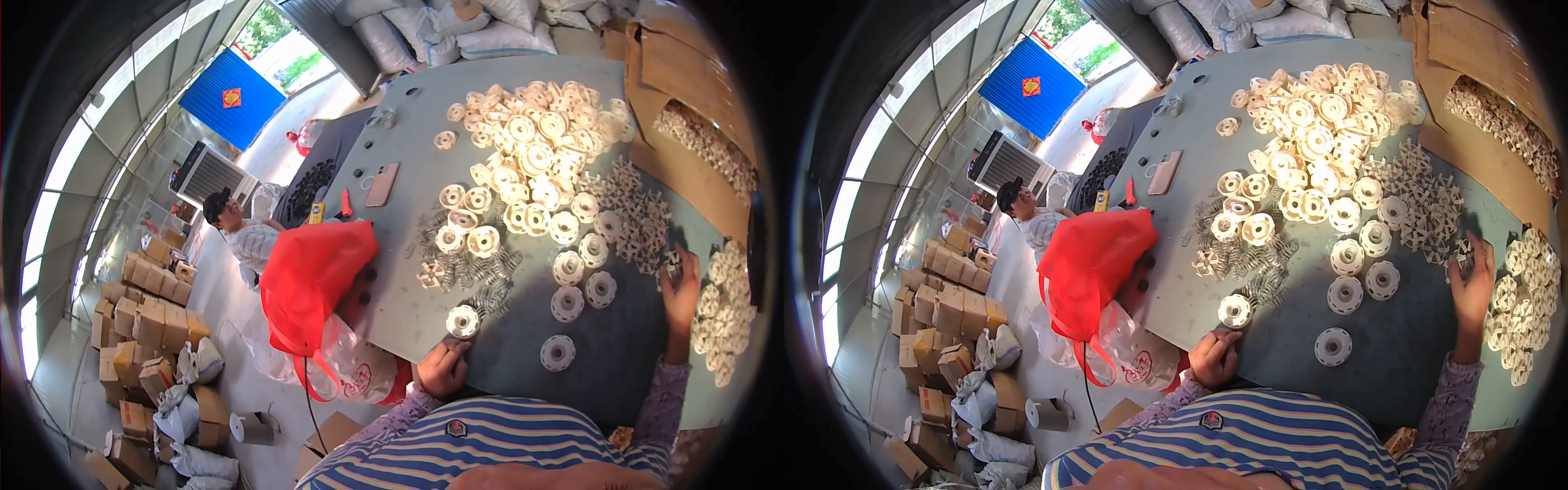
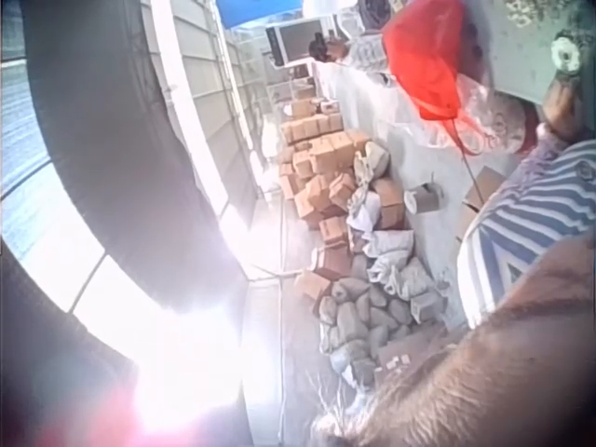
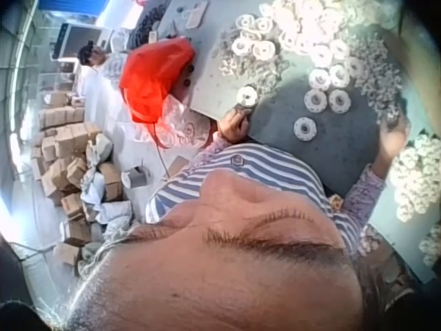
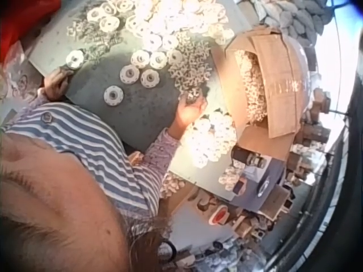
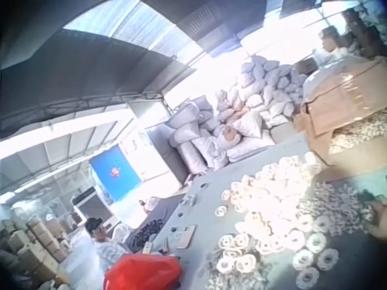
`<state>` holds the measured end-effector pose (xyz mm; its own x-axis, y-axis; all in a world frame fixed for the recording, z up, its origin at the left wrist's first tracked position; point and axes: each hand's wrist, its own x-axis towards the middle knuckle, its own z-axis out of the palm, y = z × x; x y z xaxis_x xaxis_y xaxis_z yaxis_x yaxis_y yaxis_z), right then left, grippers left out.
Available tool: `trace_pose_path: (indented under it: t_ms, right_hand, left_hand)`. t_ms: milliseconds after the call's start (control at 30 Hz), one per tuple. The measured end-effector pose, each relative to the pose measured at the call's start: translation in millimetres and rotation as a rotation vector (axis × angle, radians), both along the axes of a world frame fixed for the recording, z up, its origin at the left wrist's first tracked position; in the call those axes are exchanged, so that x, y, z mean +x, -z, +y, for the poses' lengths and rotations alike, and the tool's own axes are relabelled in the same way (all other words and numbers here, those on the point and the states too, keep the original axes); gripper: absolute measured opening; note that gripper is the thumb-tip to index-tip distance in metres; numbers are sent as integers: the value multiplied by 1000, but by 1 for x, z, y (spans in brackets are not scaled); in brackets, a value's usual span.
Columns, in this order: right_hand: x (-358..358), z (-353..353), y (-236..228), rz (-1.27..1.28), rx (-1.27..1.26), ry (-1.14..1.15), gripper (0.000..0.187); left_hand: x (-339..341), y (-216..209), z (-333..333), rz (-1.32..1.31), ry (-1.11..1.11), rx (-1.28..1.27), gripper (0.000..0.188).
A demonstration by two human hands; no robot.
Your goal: The person assembles small plastic circular housings by hand, inserting springs and internal gears into them.
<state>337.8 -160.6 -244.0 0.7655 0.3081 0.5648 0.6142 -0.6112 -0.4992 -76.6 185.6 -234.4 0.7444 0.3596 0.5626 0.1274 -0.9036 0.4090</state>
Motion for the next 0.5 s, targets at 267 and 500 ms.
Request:
trace_pose_path:
  t_ms: [267, 500]
  right_hand:
    - [5, 0, 11, -7, 13, -96, 55]
    - [9, -1, 27, 174, 11, -149, 58]
  left_hand:
    - [2, -2, 0, 0, 9, 1, 30]
    - [-2, 5, 4, 18, 17, -3, 32]
